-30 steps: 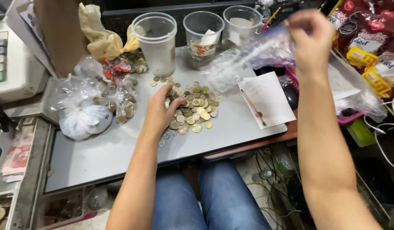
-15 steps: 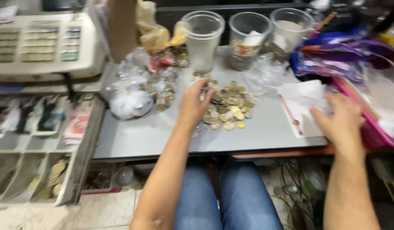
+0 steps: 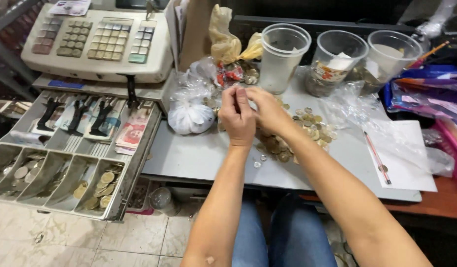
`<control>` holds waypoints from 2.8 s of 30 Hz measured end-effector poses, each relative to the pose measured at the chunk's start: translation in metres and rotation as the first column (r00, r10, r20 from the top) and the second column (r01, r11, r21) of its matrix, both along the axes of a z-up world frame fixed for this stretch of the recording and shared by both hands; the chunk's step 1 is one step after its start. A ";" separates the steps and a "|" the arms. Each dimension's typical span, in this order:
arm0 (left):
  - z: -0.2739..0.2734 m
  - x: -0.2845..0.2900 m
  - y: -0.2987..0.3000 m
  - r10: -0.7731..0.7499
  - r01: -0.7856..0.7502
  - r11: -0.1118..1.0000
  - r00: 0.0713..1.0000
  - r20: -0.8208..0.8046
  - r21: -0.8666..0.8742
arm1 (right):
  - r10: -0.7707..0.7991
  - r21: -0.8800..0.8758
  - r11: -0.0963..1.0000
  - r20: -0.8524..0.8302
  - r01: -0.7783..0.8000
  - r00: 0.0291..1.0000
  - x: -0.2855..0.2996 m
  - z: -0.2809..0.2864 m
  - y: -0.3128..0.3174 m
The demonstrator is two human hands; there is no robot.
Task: Sorting a pile of coins and placing them into small plastic bags at a checkout counter.
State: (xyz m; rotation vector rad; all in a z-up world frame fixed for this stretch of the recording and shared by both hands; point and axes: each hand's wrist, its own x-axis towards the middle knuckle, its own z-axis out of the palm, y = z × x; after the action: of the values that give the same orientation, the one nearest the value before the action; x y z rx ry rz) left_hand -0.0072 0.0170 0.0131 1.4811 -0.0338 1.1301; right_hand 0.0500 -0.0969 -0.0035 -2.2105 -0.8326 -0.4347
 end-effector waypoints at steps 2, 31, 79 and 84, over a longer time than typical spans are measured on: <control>0.002 0.000 0.003 0.016 -0.016 1.000 1.000 -0.006 -0.006 | 0.073 -0.010 0.997 -0.037 -0.074 0.997 0.045 -0.030 0.023; -0.002 0.006 -0.001 -0.607 0.608 0.780 0.682 -0.407 -0.145 | 0.228 0.559 0.828 -0.404 0.042 0.886 -0.011 0.079 -0.034; 0.002 0.001 -0.059 -0.824 0.639 0.507 0.557 -0.106 -0.578 | -0.110 0.256 0.960 -0.022 0.112 0.994 -0.069 0.035 -0.120; -0.015 0.012 -0.063 -0.840 0.674 0.521 0.515 -0.173 -0.524 | -0.040 0.323 0.945 -0.020 0.044 0.999 -0.055 0.025 -0.123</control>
State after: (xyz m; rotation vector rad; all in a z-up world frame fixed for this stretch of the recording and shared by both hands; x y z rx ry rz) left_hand 0.0046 -0.0458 -0.0018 1.0845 -0.1602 0.0349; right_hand -0.0053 -0.2195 0.0211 -1.9261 -0.6550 -0.5366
